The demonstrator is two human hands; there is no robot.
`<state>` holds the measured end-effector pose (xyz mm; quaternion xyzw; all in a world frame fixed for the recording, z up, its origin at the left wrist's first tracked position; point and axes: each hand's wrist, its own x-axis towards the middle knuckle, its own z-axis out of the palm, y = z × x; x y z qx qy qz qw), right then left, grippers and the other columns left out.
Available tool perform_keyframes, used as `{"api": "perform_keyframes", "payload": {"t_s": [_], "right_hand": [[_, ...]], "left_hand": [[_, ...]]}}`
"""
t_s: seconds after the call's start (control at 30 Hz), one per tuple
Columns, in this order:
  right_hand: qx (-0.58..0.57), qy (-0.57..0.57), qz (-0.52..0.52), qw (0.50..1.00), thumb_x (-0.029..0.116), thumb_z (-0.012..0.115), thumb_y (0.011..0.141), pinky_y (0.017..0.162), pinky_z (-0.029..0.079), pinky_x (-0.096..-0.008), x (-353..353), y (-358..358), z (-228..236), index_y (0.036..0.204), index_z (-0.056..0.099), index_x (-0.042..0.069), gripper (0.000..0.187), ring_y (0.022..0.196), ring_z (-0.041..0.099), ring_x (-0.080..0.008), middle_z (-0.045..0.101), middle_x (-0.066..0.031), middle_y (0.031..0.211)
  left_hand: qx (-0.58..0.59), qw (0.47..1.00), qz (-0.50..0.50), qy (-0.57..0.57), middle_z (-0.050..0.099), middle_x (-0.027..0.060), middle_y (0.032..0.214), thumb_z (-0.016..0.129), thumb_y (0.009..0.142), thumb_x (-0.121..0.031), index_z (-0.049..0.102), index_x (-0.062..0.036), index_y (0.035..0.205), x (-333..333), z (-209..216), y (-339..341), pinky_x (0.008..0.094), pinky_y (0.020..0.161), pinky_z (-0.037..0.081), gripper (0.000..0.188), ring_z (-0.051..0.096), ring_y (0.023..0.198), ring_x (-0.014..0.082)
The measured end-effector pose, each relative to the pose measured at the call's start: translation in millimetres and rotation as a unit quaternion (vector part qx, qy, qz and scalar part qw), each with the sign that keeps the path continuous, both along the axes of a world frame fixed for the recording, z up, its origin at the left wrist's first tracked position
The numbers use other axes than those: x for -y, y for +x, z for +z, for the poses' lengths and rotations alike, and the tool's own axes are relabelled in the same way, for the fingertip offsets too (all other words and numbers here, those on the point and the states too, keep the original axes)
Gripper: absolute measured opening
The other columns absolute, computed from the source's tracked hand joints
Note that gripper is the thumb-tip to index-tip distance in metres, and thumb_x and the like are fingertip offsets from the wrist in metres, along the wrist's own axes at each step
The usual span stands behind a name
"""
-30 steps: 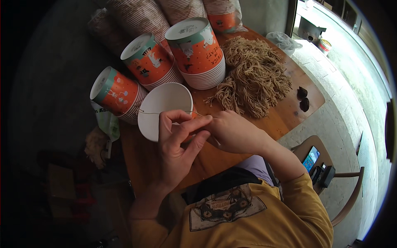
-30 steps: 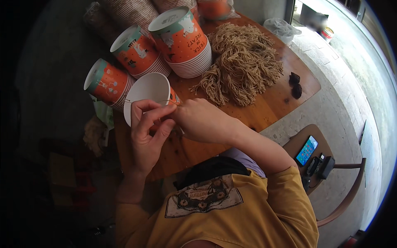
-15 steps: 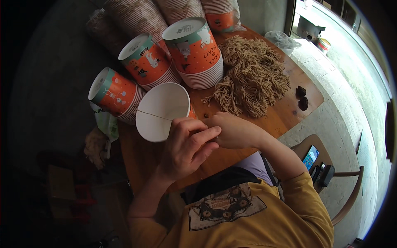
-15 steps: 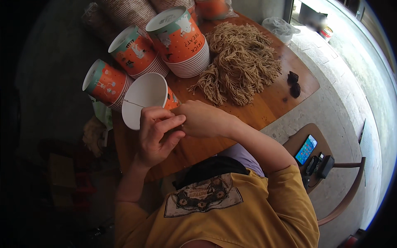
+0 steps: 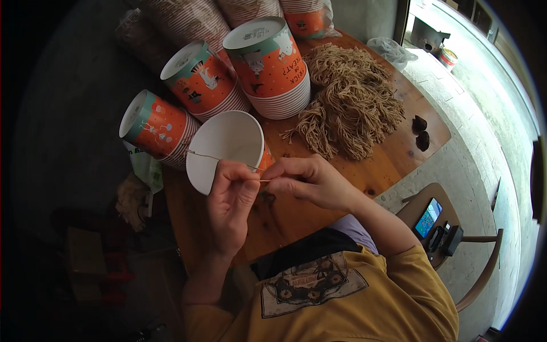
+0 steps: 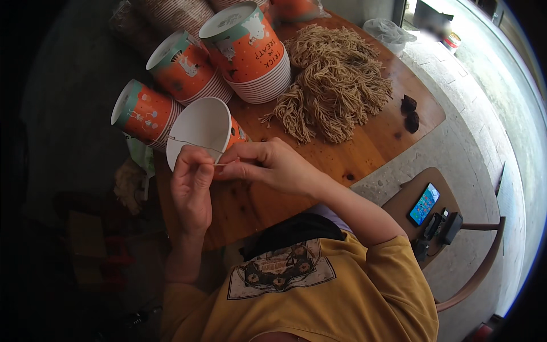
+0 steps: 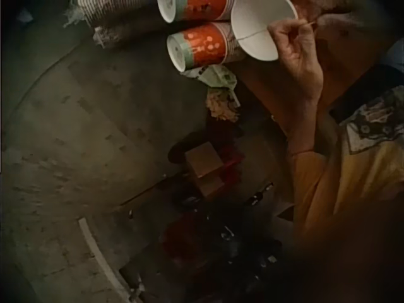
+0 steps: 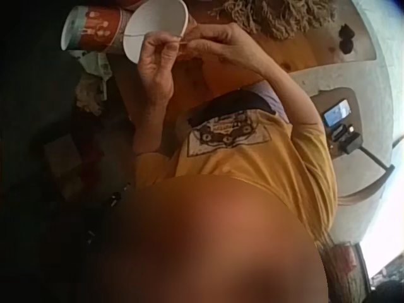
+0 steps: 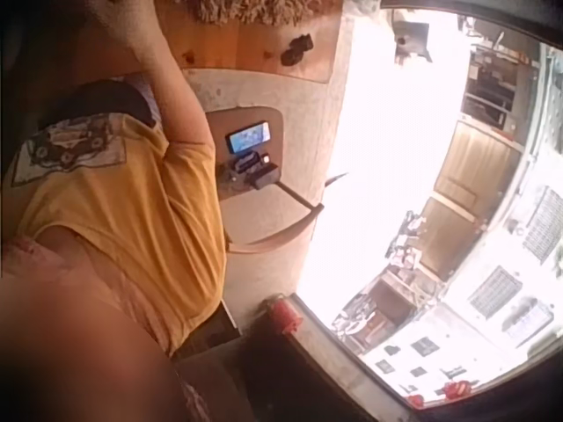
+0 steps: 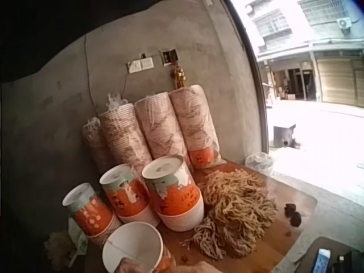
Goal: Tying thin brown cords into small bundles and placing them into decorated paper cups.
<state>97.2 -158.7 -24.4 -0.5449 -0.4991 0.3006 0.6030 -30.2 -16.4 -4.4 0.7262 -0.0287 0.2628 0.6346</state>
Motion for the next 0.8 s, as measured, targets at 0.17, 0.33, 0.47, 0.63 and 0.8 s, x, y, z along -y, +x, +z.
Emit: {"api": "perform_keyframes", "payload": {"t_s": [0.17, 0.33, 0.47, 0.63, 0.8], "right_hand": [[-0.043, 0.058, -0.102, 0.992, 0.015, 0.061, 0.093, 0.060, 0.042, -0.0216, -10, -6, -15, 0.095, 0.067, 0.002, 0.014, 0.068, 0.052, -0.0033, 0.060, 0.0029, 0.074], [-0.094, 0.071, -0.240, 0.964, 0.012, 0.058, 0.094, 0.070, 0.044, -0.0187, -14, -1, -27, 0.102, 0.066, -0.001, 0.017, 0.077, 0.052, -0.0017, 0.065, 0.0021, 0.086], [-0.099, 0.102, -0.276, 0.950, 0.012, 0.057, 0.095, 0.075, 0.045, -0.0194, -13, 1, -23, 0.105, 0.066, -0.001, 0.019, 0.084, 0.055, -0.0033, 0.067, 0.0003, 0.093], [-0.110, 0.166, -0.307, 0.931, 0.007, 0.054, 0.095, 0.071, 0.043, -0.0185, -9, 8, -18, 0.100, 0.065, -0.001, 0.015, 0.078, 0.054, -0.0038, 0.066, -0.0004, 0.093], [-0.034, 0.187, -0.342, 0.920, 0.003, 0.053, 0.090, 0.061, 0.039, -0.0192, -4, 16, -17, 0.090, 0.064, 0.000, 0.012, 0.068, 0.048, -0.0034, 0.060, 0.0012, 0.079]], "left_hand": [[-0.031, 0.996, 0.065, 0.050, 0.049, 0.0034, 0.096, 0.055, 0.094, -0.007, 0.051, -0.0021, 0.098, -5, -5, 5, 0.0272, 0.078, 0.045, 0.008, 0.052, 0.087, 0.0124], [-0.079, 0.864, 0.167, 0.468, 0.055, 0.0132, 0.088, 0.069, 0.083, -0.008, 0.048, -0.0010, 0.093, -9, 1, 10, 0.0372, 0.070, 0.048, 0.024, 0.058, 0.082, 0.0290], [-0.145, 0.882, 0.173, 0.415, 0.057, 0.0125, 0.085, 0.067, 0.085, -0.010, 0.048, -0.0022, 0.095, -6, 5, 16, 0.0389, 0.061, 0.049, 0.024, 0.061, 0.075, 0.0291], [-0.248, 0.897, 0.142, 0.336, 0.063, 0.0136, 0.086, 0.064, 0.087, -0.010, 0.049, -0.0012, 0.100, -12, 9, 25, 0.0364, 0.065, 0.052, 0.022, 0.064, 0.079, 0.0273], [-0.271, 0.913, 0.095, 0.288, 0.066, 0.0136, 0.096, 0.059, 0.086, -0.005, 0.053, -0.0017, 0.118, -25, 12, 23, 0.0323, 0.072, 0.052, 0.033, 0.065, 0.083, 0.0216]]}}
